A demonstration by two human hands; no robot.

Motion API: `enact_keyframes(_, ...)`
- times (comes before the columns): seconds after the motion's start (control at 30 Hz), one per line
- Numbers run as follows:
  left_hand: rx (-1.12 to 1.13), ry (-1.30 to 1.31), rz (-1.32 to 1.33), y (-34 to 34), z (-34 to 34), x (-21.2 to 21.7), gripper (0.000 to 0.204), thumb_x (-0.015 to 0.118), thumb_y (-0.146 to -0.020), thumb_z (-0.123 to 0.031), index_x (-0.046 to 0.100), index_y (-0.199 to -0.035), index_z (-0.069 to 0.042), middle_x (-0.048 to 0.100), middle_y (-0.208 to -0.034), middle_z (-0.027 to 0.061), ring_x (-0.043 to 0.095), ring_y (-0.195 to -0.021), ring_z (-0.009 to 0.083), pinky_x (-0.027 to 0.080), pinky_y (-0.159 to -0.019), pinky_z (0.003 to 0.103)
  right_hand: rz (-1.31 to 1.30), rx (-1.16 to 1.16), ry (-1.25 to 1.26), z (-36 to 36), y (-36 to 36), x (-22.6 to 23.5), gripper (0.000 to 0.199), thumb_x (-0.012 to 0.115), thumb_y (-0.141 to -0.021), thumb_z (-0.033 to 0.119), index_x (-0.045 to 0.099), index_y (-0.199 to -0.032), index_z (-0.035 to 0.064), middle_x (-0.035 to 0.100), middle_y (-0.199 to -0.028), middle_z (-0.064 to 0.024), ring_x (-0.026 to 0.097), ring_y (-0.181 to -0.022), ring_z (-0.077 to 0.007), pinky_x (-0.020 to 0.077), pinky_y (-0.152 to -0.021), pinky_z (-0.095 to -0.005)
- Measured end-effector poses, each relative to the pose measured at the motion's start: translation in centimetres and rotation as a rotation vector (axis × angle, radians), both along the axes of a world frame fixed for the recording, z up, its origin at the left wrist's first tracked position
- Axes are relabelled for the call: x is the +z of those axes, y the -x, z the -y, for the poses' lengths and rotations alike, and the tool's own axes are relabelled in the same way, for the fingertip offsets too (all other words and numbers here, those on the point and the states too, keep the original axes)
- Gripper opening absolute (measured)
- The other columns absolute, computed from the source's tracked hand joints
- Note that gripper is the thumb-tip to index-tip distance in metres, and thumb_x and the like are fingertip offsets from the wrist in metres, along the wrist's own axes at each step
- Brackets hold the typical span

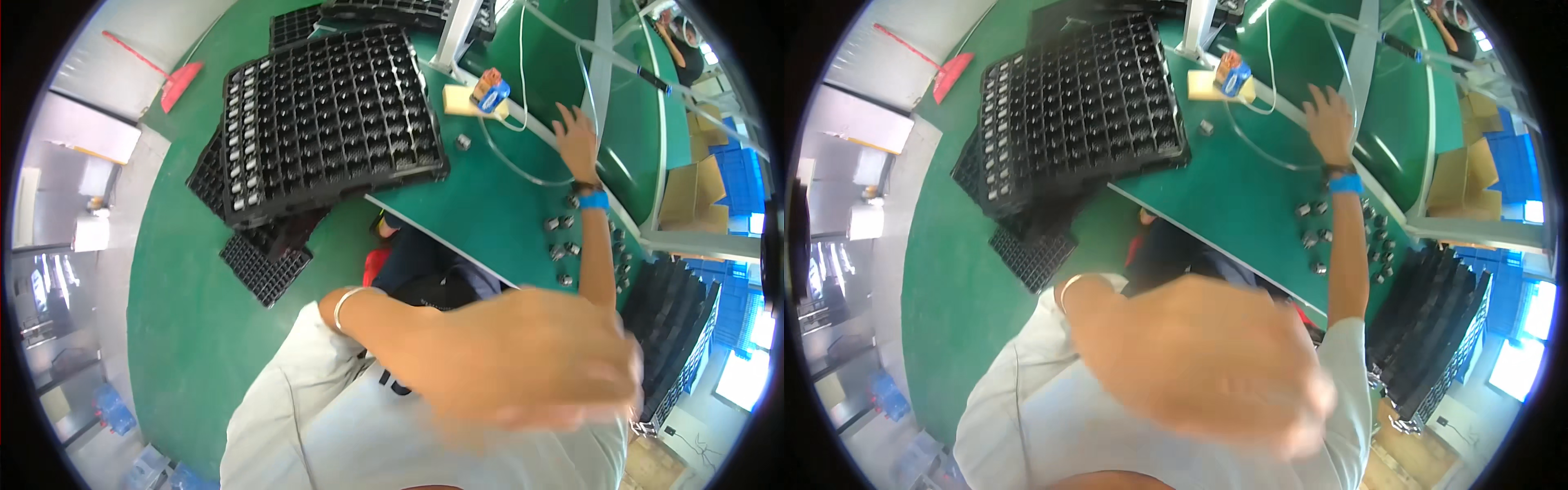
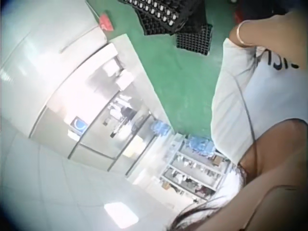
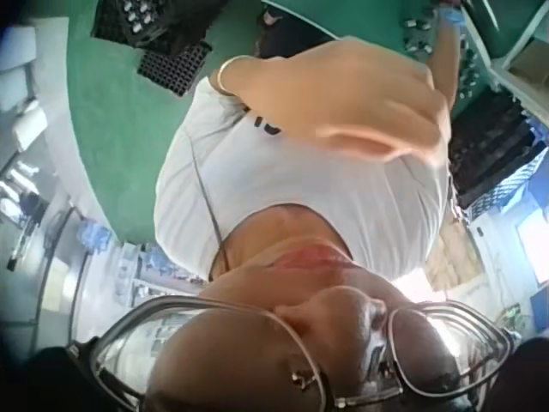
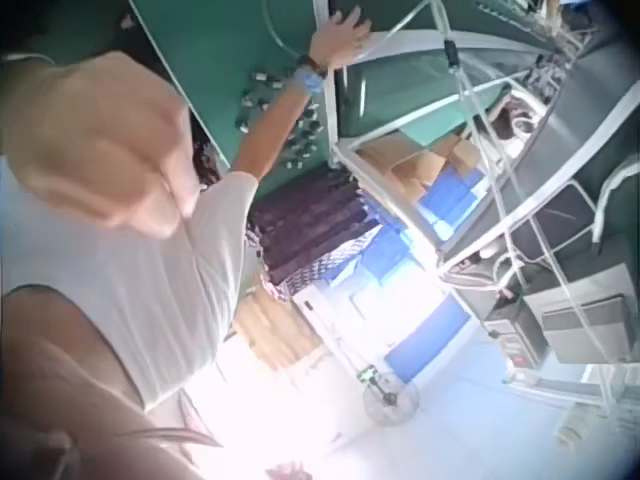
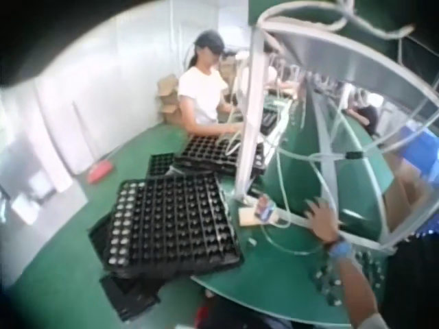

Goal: Picking up small electronic components from trays and using a pneumatic dispenser tool on them at an assembly line.

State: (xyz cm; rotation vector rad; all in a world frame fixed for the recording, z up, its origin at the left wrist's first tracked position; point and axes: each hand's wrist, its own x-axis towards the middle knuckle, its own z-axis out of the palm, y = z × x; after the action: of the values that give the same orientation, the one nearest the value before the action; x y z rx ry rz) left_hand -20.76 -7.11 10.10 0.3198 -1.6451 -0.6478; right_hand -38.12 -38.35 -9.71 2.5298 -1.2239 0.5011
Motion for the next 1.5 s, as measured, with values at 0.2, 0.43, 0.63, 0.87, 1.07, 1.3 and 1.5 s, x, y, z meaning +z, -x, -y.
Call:
enact_keyframes(0.2,0.303,-0.563,0.153,-3.6,2.3,-8.9,0.018,0.057,-0.075,0.006,0.058,-0.09,-0.003,0.059,-0.087,0.0084,0.057,-0.081,0.0229,0.046,-0.068,0.031,-0.208,0.28,-0.161,3.6,-5.1,-1.0,0.055,0.051,-0.084,0.04,0.036,-0.134,0.0214,0.037,-0.134,-0.0121,0.037,-0.122,-0.0313,0.0324,-0.095,-0.0459)
enact_keyframes(0.43,0.327,-1.03,-0.005,-6.7,0.5,-12.8,0.014,0.053,-0.077,0.007,0.061,-0.086,0.0,0.061,-0.086,0.0072,0.059,-0.08,0.0158,0.047,-0.071,0.026,0.228,0.661,-0.751,2.2,-6.4,1.0,0.093,0.06,-0.072,0.057,0.021,-0.138,0.0041,0.028,-0.14,-0.0132,0.027,-0.129,-0.0291,0.0196,-0.104,-0.0401)
enact_keyframes(0.63,0.406,-0.973,0.061,-7.7,1.2,-12.8,0.014,0.054,-0.076,0.007,0.061,-0.086,0.0,0.061,-0.087,0.0077,0.059,-0.08,0.0161,0.046,-0.072,0.026,0.428,0.537,-0.693,-3.6,-10.3,1.6,0.099,0.077,-0.058,0.047,0.03,-0.132,0.0034,0.038,-0.128,-0.0147,0.036,-0.12,-0.0306,0.03,-0.099,-0.0394)
enact_keyframes(0.87,0.526,-0.909,0.183,-5.6,3.0,-12.4,0.015,0.055,-0.077,0.003,0.059,-0.091,0.0,0.061,-0.09,0.008,0.059,-0.081,0.0159,0.045,-0.074,0.026,0.571,0.521,-0.454,-3.9,-11.0,-0.3,0.093,0.081,-0.052,0.044,0.038,-0.123,0.002,0.045,-0.114,-0.0153,0.045,-0.105,-0.0338,0.0368,-0.09,-0.0404)
enact_keyframes(1.07,0.884,-0.646,0.588,-3.9,7.7,-14.2,0.031,0.06,-0.073,0.002,0.05,-0.101,-0.003,0.055,-0.094,0.0101,0.055,-0.083,0.0263,0.046,-0.072,0.035,0.592,0.488,-0.336,-3.6,-10.9,0.2,0.084,0.08,-0.053,0.045,0.044,-0.115,0.0027,0.049,-0.105,-0.013,0.048,-0.093,-0.0315,0.0371,-0.083,-0.0388)
enact_keyframes(1.3,0.928,-0.653,0.886,-3.4,13.3,-17.8,0.031,0.06,-0.068,0.004,0.05,-0.097,-0.004,0.054,-0.09,0.0119,0.055,-0.086,0.0301,0.047,-0.069,0.04,0.674,0.451,-0.377,-4.1,-11.9,0.1,0.067,0.077,-0.06,0.041,0.049,-0.106,0.0019,0.054,-0.093,-0.0142,0.051,-0.083,-0.0316,0.0418,-0.074,-0.0373)
enact_keyframes(1.5,0.958,-0.662,0.906,-3.8,14.3,-19.8,0.016,0.06,-0.073,-0.001,0.056,-0.088,-0.004,0.056,-0.087,0.0125,0.057,-0.082,0.0291,0.047,-0.067,0.038,0.774,0.338,-0.721,-2.5,-12.4,0.2,0.035,0.062,-0.079,0.021,0.047,-0.106,0.0029,0.058,-0.088,-0.0177,0.06,-0.08,-0.0306,0.0461,-0.07,-0.0349)
